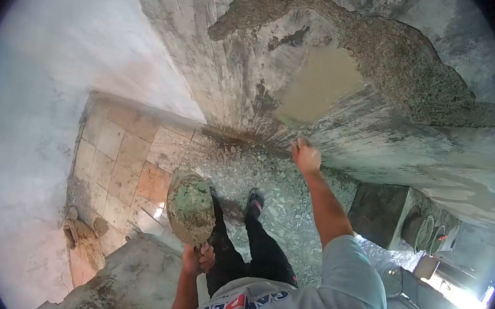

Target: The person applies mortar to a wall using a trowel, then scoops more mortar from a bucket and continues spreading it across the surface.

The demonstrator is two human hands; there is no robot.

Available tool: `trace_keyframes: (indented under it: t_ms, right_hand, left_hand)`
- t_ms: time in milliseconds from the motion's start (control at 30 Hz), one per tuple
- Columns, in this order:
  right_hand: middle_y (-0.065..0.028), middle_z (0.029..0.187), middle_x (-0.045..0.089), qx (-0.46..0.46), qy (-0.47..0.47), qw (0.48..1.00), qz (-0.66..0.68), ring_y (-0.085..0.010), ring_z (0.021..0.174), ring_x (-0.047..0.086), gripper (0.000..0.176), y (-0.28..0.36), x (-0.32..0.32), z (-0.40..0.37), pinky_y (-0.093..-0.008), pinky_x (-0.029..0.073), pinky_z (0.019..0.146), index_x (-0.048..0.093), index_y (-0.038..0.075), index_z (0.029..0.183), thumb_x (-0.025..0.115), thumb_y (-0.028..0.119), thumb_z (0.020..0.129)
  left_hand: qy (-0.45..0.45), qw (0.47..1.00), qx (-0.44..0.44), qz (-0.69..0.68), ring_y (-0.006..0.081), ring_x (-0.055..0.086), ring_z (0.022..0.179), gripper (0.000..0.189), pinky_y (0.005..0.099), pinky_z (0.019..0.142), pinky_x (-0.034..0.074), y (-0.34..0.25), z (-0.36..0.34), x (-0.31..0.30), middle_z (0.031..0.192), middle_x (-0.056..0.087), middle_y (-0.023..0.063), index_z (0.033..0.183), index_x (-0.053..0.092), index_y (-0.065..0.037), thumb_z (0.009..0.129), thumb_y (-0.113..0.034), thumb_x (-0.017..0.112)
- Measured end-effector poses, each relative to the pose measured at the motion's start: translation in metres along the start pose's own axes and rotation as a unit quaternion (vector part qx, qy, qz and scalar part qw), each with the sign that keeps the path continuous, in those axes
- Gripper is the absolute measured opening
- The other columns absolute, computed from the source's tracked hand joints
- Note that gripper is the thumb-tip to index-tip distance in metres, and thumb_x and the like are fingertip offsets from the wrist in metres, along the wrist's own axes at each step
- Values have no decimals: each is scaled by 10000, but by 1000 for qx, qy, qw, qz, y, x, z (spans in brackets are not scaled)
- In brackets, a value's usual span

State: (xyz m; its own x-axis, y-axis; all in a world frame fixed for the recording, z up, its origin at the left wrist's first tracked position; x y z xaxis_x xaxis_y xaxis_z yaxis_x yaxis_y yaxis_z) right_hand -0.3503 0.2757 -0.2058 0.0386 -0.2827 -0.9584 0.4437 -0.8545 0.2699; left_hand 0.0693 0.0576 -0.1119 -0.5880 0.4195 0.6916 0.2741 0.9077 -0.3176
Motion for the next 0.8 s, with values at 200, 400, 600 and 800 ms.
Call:
trace_keyframes:
  t_ms: [200, 400, 600, 800]
  right_hand:
    - [-170, 832, 701, 47, 67, 997, -14, -431, 757, 696, 318, -15, 54, 14, -538, 571, 651, 648, 91, 1065, 610, 394, 975]
    - [-176, 846, 686, 22, -8, 1000, -1, -412, 741, 685, 292, -18, 2, 7, -526, 552, 617, 638, 87, 991, 607, 378, 986]
    - [-151, 860, 677, -58, -98, 994, 9, -367, 684, 678, 302, -17, -18, -10, -497, 544, 555, 619, 110, 982, 561, 404, 1021]
    - [-182, 1005, 707, 21, 72, 997, -8, -394, 815, 711, 321, -14, 55, -10, -534, 572, 673, 620, 83, 1108, 605, 373, 970]
  left_hand:
    - [22, 1000, 21, 3, 134, 345, 359, 572, 329, 335, 299, -1, 0, -6, 534, 431, -6, 802, 570, -121, 1034, -620, 413]
    - [64, 996, 47, 32, 121, 299, 382, 535, 315, 341, 260, -7, 1, -1, 554, 385, -14, 808, 508, -140, 1031, -611, 385]
    - [104, 992, 51, -43, 132, 341, 369, 561, 336, 330, 301, -1, 7, -15, 577, 472, 6, 870, 605, -108, 1042, -604, 405]
    - [75, 996, 31, -39, 136, 302, 364, 599, 341, 320, 256, 5, 7, -21, 574, 465, 16, 846, 597, -110, 1043, -627, 368]
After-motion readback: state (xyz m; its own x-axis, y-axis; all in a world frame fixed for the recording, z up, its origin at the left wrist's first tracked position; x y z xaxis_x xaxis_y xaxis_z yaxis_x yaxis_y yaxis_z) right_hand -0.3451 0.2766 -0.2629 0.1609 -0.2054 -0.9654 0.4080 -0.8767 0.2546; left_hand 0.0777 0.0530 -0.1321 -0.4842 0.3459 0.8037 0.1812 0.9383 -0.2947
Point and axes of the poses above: each hand's wrist, its own z-axis towards the middle knuckle, its own x-axis out of the palm, y = z × x, the point moved 6 cm from there along z, towards the middle knuckle
